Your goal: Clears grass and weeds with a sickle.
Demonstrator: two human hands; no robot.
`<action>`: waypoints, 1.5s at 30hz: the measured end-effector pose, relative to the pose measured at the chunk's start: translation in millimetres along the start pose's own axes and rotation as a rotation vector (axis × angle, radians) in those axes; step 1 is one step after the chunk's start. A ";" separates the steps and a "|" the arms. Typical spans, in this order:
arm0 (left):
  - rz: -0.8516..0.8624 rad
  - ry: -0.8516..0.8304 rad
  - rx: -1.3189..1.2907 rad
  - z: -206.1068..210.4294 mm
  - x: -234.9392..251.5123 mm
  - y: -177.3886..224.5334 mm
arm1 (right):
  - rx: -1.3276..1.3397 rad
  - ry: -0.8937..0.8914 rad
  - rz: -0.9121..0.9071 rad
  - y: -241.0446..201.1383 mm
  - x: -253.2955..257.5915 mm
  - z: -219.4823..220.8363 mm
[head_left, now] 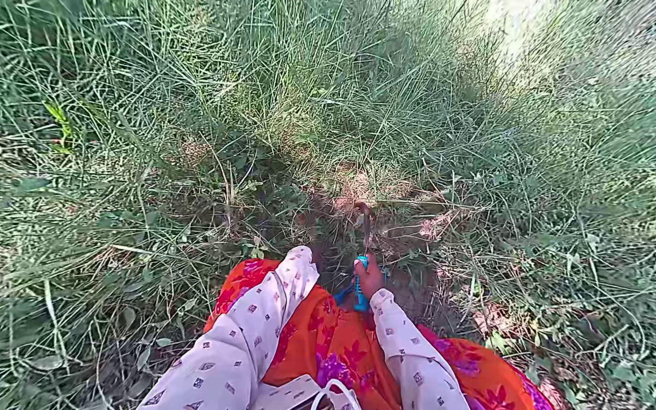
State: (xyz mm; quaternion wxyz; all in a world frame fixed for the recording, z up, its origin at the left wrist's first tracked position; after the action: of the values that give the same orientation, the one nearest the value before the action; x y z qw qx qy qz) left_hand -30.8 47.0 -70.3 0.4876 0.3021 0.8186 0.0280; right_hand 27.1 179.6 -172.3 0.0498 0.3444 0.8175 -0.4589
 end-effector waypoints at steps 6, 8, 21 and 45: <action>0.045 0.828 -0.596 -39.1 99.3 -115.6 | 0.011 -0.259 0.012 1.3 -11.0 30.4; 0.016 0.949 -0.745 -49.8 84.9 -127.8 | -0.127 -0.342 -0.009 -12.0 -35.9 37.2; 0.234 1.017 -0.750 -57.1 115.0 -115.2 | 0.269 0.100 -0.203 -40.9 -47.0 -24.8; 0.331 0.615 -1.113 -80.8 175.3 -74.5 | 0.365 0.147 -0.215 -17.7 5.2 -18.4</action>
State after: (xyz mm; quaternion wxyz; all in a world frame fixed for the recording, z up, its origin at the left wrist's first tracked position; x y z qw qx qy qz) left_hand -191.4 97.8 -190.5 0.3039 0.1048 0.7268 0.6069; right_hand 16.7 190.7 -151.1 -0.1222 0.2910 0.7543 -0.5757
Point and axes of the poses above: each hand's wrist, its own x-axis towards the middle knuckle, its own z-axis out of the palm, y = z × x, the point moved 9 cm from there along x, towards the middle knuckle, and after that the axes turned 3 degrees about -x, right-handed, at the moved point
